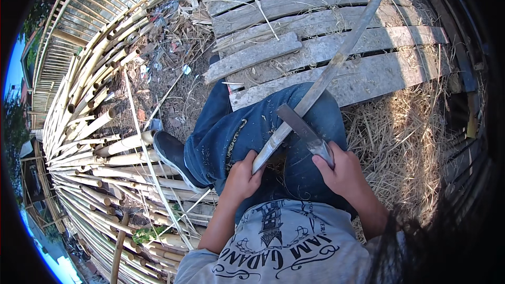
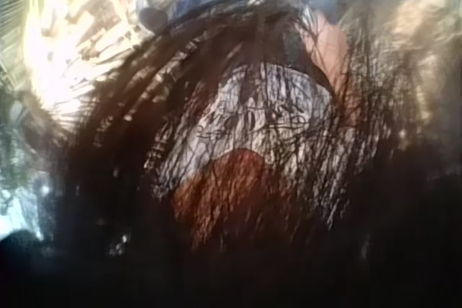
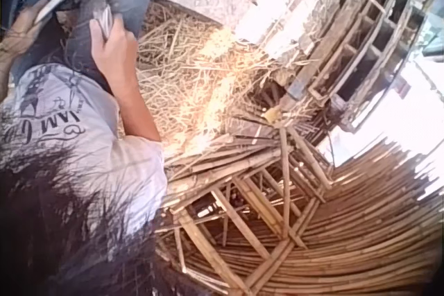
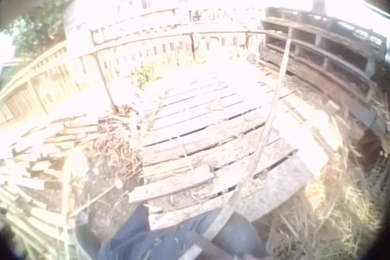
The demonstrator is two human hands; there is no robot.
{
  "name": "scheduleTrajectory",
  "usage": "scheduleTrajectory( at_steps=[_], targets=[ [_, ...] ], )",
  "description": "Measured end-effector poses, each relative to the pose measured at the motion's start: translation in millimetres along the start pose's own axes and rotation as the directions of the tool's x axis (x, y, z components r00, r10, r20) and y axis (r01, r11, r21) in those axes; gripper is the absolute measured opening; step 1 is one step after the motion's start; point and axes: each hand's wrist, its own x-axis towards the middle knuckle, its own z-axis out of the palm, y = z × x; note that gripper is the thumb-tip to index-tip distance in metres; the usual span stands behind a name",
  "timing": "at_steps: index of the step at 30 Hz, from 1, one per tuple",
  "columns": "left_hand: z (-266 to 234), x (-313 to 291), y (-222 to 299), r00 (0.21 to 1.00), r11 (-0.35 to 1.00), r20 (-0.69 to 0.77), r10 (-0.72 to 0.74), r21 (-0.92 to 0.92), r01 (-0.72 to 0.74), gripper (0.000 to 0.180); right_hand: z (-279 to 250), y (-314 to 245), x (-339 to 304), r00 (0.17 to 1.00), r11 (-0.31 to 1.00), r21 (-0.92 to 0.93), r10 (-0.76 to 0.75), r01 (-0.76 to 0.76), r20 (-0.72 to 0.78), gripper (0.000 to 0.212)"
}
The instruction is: The person uses a knife to shave a long strip of bamboo, holding the strip with one hand and drawing the blade along its length to smooth it. They repeat the shaving motion across different sections of the strip while seated on a wooden platform.
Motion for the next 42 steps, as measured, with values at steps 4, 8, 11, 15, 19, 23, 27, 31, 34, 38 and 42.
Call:
scheduleTrajectory(
  at_steps=[4,8,11,15,19,23,27,31,34,38,42],
  targets=[
    [1.9,-2.5,2.4,0.998,0.998,-0.029,0.06,0.008,-0.06,0.014,7.8,-4.3,-7.8,0.996,1.0,0.025,0.016,-0.014,-0.085,0.037],
    [3.2,-1.6,-1.3,0.999,0.999,-0.014,0.032,-0.034,-0.033,0.014,2.0,-9.1,-4.7,0.998,0.998,-0.052,-0.023,0.026,0.066,0.033],
    [0.6,-6.5,3.2,1.0,0.999,-0.019,0.001,-0.054,-0.002,0.014,-5.7,-13.9,3.4,0.995,0.996,-0.077,-0.046,0.039,-0.094,0.03],
    [5.6,-9.5,7.5,0.998,0.991,0.043,-0.045,-0.121,0.05,0.014,1.8,-8.6,3.6,0.945,0.983,-0.135,-0.155,0.12,-0.288,0.022],
    [8.9,-18.4,19.4,0.999,0.994,0.027,-0.038,-0.104,0.041,0.016,-4.4,-8.1,2.2,0.937,0.923,-0.315,-0.289,0.219,-0.195,0.027],
    [10.7,-27.5,32.4,0.993,0.992,0.071,-0.099,-0.068,0.104,0.021,-21.7,-6.1,10.3,0.963,0.836,-0.512,-0.265,0.2,-0.056,0.033],
    [14.3,-32.7,32.2,0.998,0.996,0.033,-0.053,-0.074,0.055,0.017,-44.7,5.7,38.3,0.973,0.802,-0.592,-0.194,0.084,-0.125,0.028],
    [16.0,-32.0,32.7,1.0,0.999,0.007,0.005,-0.051,-0.004,0.018,-71.3,24.9,64.0,0.961,0.814,-0.578,-0.112,-0.057,-0.252,0.026],
    [14.6,-33.2,28.8,0.992,0.981,0.119,-0.031,-0.187,0.053,0.018,-51.9,11.1,55.3,0.978,0.82,-0.559,-0.194,0.122,-0.071,0.021],
    [17.9,-36.6,32.4,0.991,0.982,0.113,-0.073,-0.163,0.091,0.02,-70.1,10.1,76.8,0.969,0.801,-0.596,-0.184,0.052,-0.162,0.02],
    [13.1,-35.4,40.9,0.979,0.972,0.174,-0.109,-0.186,0.141,0.02,-101.5,23.2,94.5,0.914,0.825,-0.56,-0.159,-0.084,-0.372,0.021]
  ],
)
